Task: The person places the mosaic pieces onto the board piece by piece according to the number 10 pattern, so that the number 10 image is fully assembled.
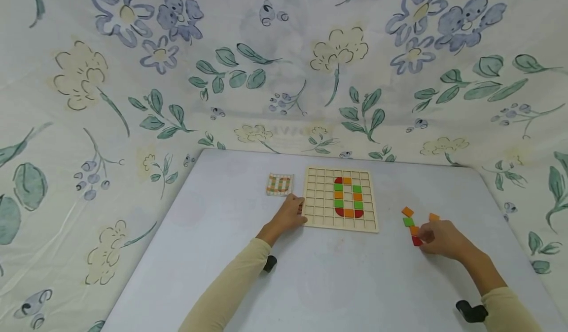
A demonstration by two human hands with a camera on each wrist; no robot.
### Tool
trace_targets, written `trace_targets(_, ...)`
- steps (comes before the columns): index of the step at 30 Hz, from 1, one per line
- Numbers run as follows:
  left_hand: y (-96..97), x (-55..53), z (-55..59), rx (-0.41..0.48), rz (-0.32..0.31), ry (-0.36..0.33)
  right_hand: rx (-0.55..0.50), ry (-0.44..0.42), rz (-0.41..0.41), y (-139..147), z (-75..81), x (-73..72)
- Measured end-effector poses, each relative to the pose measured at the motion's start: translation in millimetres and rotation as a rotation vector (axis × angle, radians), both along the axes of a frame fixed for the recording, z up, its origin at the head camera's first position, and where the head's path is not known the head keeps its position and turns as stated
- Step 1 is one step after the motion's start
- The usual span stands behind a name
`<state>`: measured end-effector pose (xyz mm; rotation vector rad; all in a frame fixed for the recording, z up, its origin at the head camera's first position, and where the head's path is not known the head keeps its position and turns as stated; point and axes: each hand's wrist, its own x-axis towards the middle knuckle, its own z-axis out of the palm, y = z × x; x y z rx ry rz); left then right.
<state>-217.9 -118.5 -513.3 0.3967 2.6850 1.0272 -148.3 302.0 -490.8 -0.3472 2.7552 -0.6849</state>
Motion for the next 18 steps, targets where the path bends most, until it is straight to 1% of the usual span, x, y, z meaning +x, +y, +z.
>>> trace_targets(4, -0.6, 0.4, 1.2, 0.001, -0.001, 0.006, 0.008, 0.031, 0.024, -3.5, -0.6, -0.7)
trace_targets(10, 0.4, 0.3, 1.7, 0.010, -0.007, 0.015, -0.007, 0.036, -0.003, -9.3, -2.3, -0.3)
trace_targets(14, 1.0, 0.8, 1.3, -0.005, -0.004, 0.012, -0.033, 0.040, -0.007, -12.0, -5.4, 0.5)
trace_targets(18, 0.6, 0.9, 2.0, -0.002, -0.002, 0.021, -0.072, 0.049, 0.002, -13.9, -5.4, -0.1)
